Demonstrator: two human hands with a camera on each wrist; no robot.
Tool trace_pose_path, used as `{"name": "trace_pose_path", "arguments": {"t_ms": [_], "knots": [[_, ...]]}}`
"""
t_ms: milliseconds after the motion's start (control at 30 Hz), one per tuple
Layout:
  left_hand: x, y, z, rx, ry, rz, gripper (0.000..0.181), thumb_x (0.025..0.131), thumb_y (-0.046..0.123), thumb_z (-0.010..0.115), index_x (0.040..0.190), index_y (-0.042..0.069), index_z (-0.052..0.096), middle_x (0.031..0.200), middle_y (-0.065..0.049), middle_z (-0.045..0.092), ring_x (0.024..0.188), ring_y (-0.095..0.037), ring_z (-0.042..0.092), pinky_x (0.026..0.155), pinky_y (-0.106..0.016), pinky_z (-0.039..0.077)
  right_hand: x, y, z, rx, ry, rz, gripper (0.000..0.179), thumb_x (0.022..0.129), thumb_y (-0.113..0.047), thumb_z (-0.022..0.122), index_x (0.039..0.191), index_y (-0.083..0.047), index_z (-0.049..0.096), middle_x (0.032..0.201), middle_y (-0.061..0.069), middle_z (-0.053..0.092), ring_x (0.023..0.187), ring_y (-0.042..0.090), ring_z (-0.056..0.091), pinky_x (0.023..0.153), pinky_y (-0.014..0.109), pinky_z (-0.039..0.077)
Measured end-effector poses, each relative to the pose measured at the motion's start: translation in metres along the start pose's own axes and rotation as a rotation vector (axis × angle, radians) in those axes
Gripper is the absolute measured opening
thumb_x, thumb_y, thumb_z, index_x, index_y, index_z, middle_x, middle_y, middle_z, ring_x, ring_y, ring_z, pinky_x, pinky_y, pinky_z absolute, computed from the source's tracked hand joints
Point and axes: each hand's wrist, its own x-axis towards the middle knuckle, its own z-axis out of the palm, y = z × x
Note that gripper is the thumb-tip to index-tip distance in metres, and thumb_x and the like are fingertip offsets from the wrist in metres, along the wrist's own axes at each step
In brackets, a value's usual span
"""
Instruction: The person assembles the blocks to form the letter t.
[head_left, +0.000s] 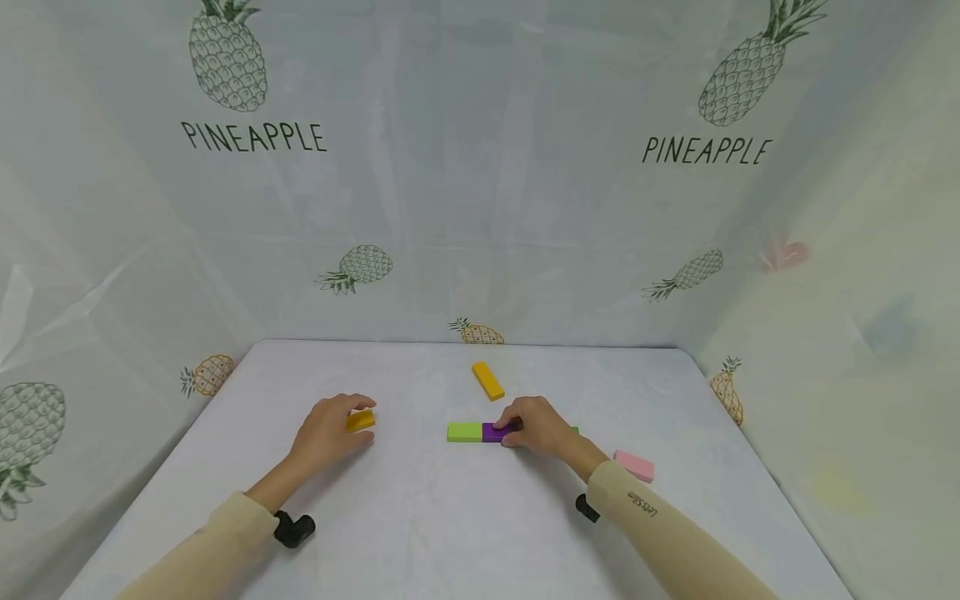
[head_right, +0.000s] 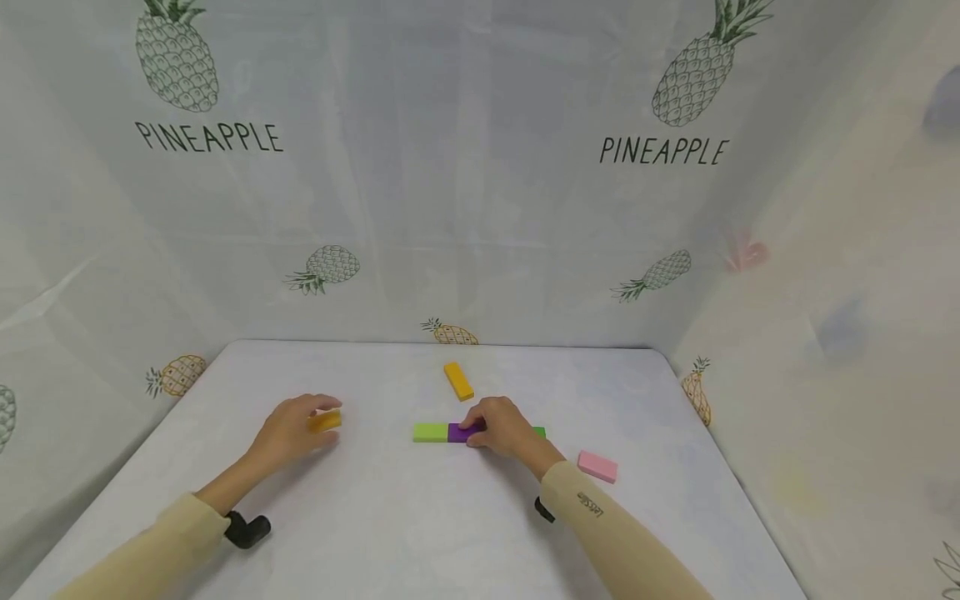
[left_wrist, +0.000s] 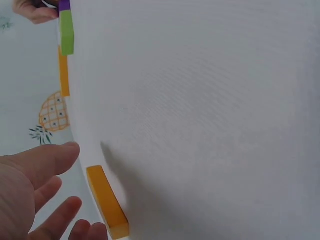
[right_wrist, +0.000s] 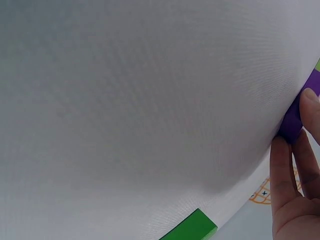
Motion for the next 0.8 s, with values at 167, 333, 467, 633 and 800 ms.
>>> {"name": "trace_pose_path", "arguments": {"t_ms": [167, 333, 467, 633, 800], "knots": [[-0.005, -0.007, 0.0, 0.029, 0.038, -0.02, 0.044, 0.085, 0.015, 0.089, 0.127, 0.01, 0.074, 0.122, -0.015, 0.074, 0.108, -0.039, 0.062, 0.092, -0.058, 0.054, 0.001, -0.001, 0.0, 0.001, -0.005, -0.002, 0.018, 0.09, -0.008, 0.085, 0.108, -0.012, 0.083, 0.107, 0.002, 0.076, 0.1, 0.017, 0.064, 0.097, 0.044, 0.056], [-0.006, -0.011, 0.0, 0.062, 0.038, -0.053, 0.045, 0.086, 0.016, 0.087, 0.128, 0.009, 0.073, 0.122, -0.016, 0.074, 0.106, -0.039, 0.061, 0.09, -0.056, 0.054, 0.001, -0.001, -0.001, -0.005, -0.007, 0.004, 0.018, 0.09, -0.009, 0.085, 0.108, -0.013, 0.083, 0.106, -0.001, 0.076, 0.099, 0.015, 0.063, 0.096, 0.043, 0.055], [-0.005, -0.013, 0.001, 0.067, 0.034, -0.052, 0.045, 0.086, 0.015, 0.086, 0.128, 0.007, 0.073, 0.12, -0.017, 0.074, 0.104, -0.039, 0.061, 0.087, -0.054, 0.054, 0.002, 0.0, -0.001, -0.004, -0.006, 0.01, 0.018, 0.09, -0.009, 0.086, 0.107, -0.014, 0.084, 0.105, -0.002, 0.075, 0.098, 0.014, 0.062, 0.096, 0.043, 0.055], [-0.002, -0.017, 0.002, 0.071, 0.03, -0.036, 0.045, 0.087, 0.013, 0.086, 0.13, 0.006, 0.073, 0.116, -0.015, 0.075, 0.101, -0.036, 0.061, 0.087, -0.052, 0.054, 0.002, 0.001, 0.0, -0.003, -0.002, 0.006, 0.018, 0.09, -0.009, 0.086, 0.107, -0.014, 0.084, 0.104, -0.003, 0.075, 0.098, 0.014, 0.062, 0.096, 0.043, 0.055], [0.001, -0.021, 0.002, 0.083, 0.019, -0.013, 0.044, 0.087, 0.008, 0.085, 0.13, 0.005, 0.074, 0.115, -0.015, 0.075, 0.103, -0.036, 0.062, 0.092, -0.054, 0.055, 0.001, 0.002, 0.001, 0.0, 0.005, 0.004, 0.019, 0.089, -0.009, 0.087, 0.107, -0.015, 0.084, 0.105, -0.003, 0.075, 0.099, 0.013, 0.062, 0.095, 0.042, 0.055]]}}
